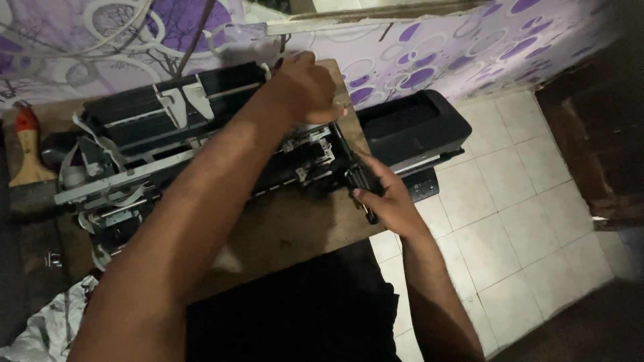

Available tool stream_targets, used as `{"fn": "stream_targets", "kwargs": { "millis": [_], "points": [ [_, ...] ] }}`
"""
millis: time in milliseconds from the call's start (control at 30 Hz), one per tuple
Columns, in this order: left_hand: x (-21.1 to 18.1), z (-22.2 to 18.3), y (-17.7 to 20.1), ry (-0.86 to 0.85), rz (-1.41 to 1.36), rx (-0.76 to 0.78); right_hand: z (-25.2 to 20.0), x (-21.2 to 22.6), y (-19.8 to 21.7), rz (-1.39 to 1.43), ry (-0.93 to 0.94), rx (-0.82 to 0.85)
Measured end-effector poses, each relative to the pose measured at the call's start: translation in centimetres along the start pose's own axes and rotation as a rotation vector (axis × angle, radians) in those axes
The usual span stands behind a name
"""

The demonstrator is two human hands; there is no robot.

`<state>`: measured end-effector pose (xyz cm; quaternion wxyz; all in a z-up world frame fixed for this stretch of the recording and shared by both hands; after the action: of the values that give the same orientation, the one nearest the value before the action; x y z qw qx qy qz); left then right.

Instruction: Disassembling a printer to access internal components using a screwdriver and manual manipulation.

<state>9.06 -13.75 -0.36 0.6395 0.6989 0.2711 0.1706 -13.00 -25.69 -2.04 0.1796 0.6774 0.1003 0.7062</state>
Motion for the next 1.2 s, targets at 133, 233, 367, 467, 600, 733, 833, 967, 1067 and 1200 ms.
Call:
{"fn": "stream_targets", "kwargs": {
  "millis": [133, 233, 367, 467, 600, 733, 833, 967, 1067, 1200],
  "points": [
    [-0.9, -0.7, 1.3, 0.052, -0.032, 0.175, -0.1, -1.1, 0.4, 0.052, -0.081, -0.021],
    [-0.3, -0.4, -0.7, 0.066, -0.153, 0.085, 0.0, -0.9, 0.5, 0.041, -0.05, 0.008],
    [1.5, -0.2, -4.4, -0.13, -0.311, -0.65, 0.3, -2.2, 0.3, 0.121, -0.121, -0.051],
    [1.2, -1.0, -5.0, -0.177, -0.311, -0.901, -0.4, -2.2, 0.2, 0.135, -0.134, -0.068],
    [0.8, -1.1, -2.3, -0.047, -0.357, -0.596, 0.1, -2.7, 0.4, 0.189, -0.123, -0.047],
    [1.2, -0.9, -3.7, -0.132, -0.324, -0.841, 0.1, -1.7, 0.3, 0.213, -0.104, -0.003],
    [0.7, -0.8, -2.2, -0.015, -0.328, -0.538, 0.1, -1.8, 0.4, 0.244, -0.129, -0.02],
    [0.8, -0.6, -2.7, -0.001, -0.314, -0.466, 0.4, -2.0, 0.8, 0.177, -0.142, -0.029],
    [1.0, -0.2, -3.0, -0.007, -0.287, -0.486, 0.6, -2.4, 0.8, 0.189, -0.142, -0.025],
    [0.9, -1.1, -2.4, 0.002, -0.37, -0.522, 0.6, -1.6, 0.6, 0.221, -0.19, -0.009]
  ]
}}
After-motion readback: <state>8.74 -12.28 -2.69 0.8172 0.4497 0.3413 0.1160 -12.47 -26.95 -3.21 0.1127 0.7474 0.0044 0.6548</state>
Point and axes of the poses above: each hand's wrist, its own z-axis towards the middle knuckle, its own y-axis out of the back of the hand, x = y × z, the point moved 4 cm from there along z, towards the middle knuckle, and after that the axes turned 10 degrees about -x, right-handed, at the moved point
